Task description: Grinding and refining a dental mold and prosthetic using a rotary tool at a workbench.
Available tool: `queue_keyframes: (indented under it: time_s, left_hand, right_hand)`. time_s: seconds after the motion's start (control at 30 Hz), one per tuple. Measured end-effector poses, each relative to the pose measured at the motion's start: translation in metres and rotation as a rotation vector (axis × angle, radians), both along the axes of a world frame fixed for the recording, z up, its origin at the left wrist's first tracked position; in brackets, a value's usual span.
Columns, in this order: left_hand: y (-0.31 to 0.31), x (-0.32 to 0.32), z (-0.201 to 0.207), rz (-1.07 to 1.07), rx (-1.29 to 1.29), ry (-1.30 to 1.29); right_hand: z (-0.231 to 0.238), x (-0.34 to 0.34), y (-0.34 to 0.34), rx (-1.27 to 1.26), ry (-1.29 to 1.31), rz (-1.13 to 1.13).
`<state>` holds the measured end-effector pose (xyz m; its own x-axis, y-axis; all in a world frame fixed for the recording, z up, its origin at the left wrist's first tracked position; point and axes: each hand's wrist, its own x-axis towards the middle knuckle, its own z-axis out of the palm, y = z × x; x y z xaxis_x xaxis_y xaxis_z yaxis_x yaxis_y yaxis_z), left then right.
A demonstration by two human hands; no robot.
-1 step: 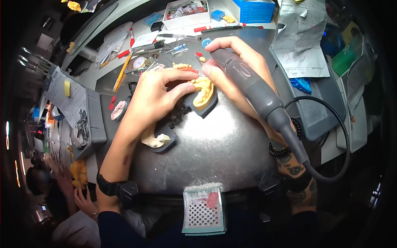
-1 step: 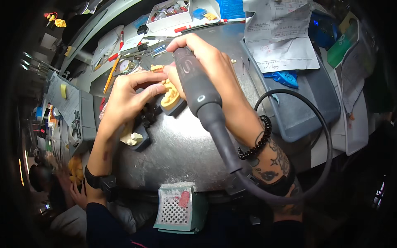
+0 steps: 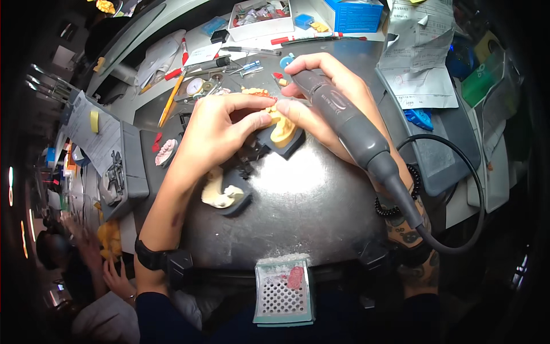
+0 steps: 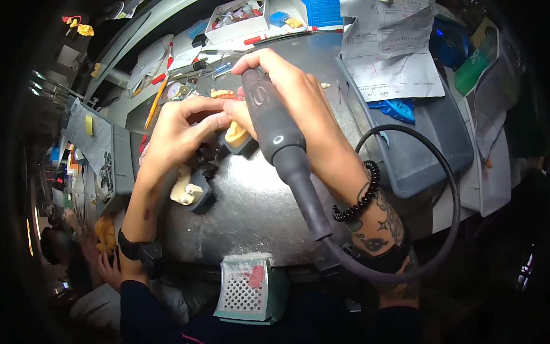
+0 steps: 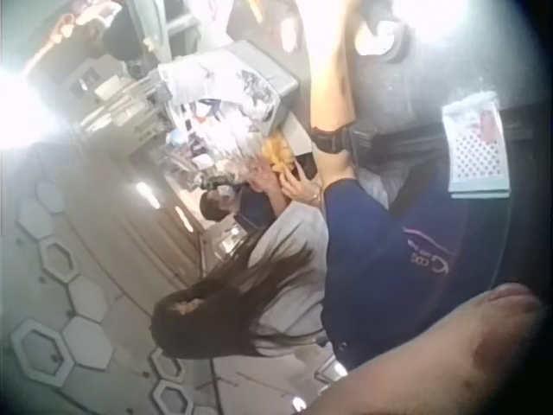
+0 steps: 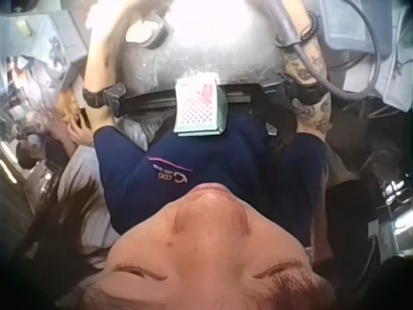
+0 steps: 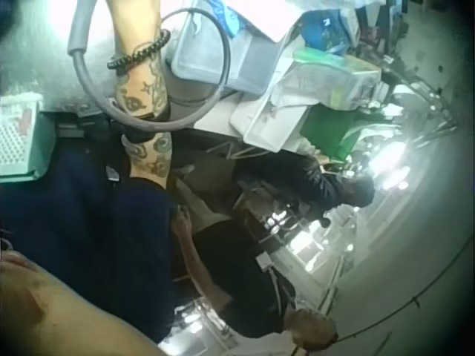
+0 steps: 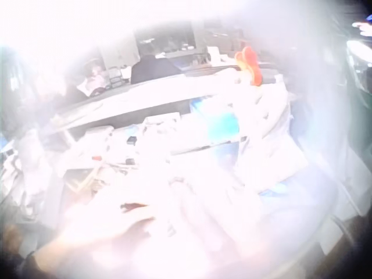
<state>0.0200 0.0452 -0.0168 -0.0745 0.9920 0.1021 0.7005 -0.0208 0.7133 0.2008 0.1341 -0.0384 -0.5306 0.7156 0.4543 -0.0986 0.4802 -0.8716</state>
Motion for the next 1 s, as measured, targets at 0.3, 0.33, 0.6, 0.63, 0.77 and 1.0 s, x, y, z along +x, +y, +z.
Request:
queue_keyframes:
  time_s: [0.3, 0.33, 0.6, 0.63, 0.77, 1.0]
  left_hand:
    - [0.005, -0.011, -0.008, 0.089, -0.090, -0.309]
    - [0.005, -0.012, -0.008, 0.108, -0.116, -0.351]
    - [0.011, -0.013, -0.006, 0.114, -0.145, -0.440]
    - [0.011, -0.014, -0.007, 0.109, -0.110, -0.451]
    - [0.012, -0.014, -0.008, 0.131, -0.116, -0.466]
    - [0.011, -0.014, -0.008, 0.131, -0.154, -0.469]
  right_hand:
    - [-0.003, 0.003, 0.004, 0.107, -0.124, 0.146]
    - [-0.005, 0.002, 0.005, 0.103, -0.120, 0.148]
    - [-0.005, 0.002, 0.008, 0.143, -0.126, 0.143]
    - [-0.005, 0.002, 0.008, 0.142, -0.121, 0.143]
    - [-0.003, 0.004, 0.007, 0.160, -0.119, 0.143]
    - [0.001, 0.007, 0.006, 0.158, -0.123, 0.153]
